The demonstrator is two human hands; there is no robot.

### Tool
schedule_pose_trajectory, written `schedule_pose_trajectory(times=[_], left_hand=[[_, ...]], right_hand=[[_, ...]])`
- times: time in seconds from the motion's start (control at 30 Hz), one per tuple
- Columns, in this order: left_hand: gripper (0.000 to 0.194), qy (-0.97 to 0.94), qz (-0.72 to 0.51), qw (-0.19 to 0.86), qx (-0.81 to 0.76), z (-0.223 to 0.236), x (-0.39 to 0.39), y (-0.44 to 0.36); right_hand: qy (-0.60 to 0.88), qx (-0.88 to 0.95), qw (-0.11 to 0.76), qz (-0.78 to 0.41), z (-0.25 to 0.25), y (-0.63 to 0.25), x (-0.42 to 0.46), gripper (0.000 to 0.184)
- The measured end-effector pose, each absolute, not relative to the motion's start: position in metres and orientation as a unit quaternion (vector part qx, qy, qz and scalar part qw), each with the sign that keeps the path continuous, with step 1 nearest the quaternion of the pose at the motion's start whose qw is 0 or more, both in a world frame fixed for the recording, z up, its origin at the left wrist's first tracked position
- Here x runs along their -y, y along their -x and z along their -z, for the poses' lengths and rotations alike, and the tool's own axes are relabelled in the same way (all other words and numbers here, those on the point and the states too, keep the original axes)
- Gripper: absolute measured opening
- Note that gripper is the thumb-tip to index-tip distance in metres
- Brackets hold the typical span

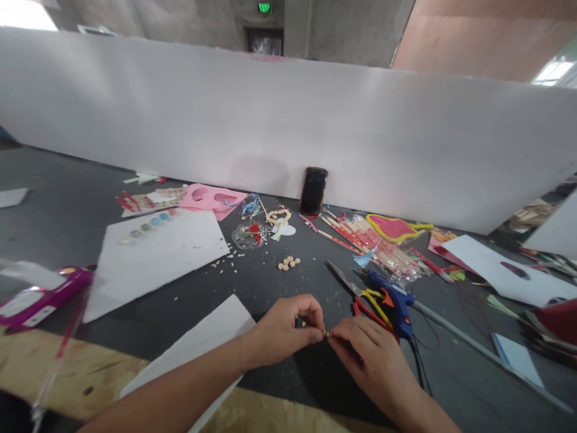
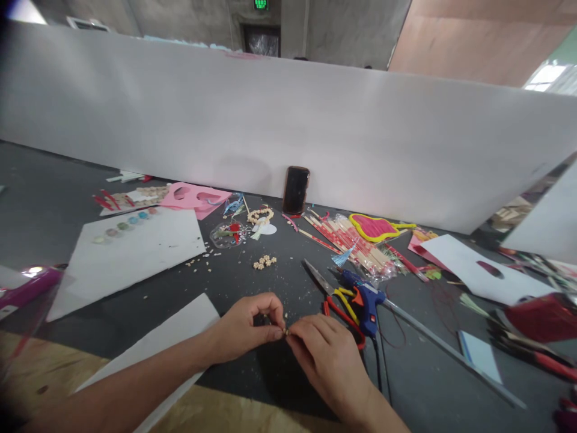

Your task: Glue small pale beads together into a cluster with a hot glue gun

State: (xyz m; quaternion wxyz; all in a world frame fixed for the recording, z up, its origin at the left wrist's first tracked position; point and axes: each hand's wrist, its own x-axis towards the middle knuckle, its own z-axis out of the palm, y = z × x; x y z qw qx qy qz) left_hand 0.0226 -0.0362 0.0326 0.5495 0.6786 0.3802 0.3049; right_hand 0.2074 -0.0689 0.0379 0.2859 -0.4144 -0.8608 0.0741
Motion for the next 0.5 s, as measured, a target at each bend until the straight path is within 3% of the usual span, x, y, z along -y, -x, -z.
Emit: schedule_pose_trajectory(times=[0.5], left_hand=[[0.006,-0.683,-0.302,0.544,-0.383,-0.032,0.0361,-0.0225]], right_hand=[[0.41,0.867,0.272,-0.073,-0.0355,-0.2086,0.069,0.011]])
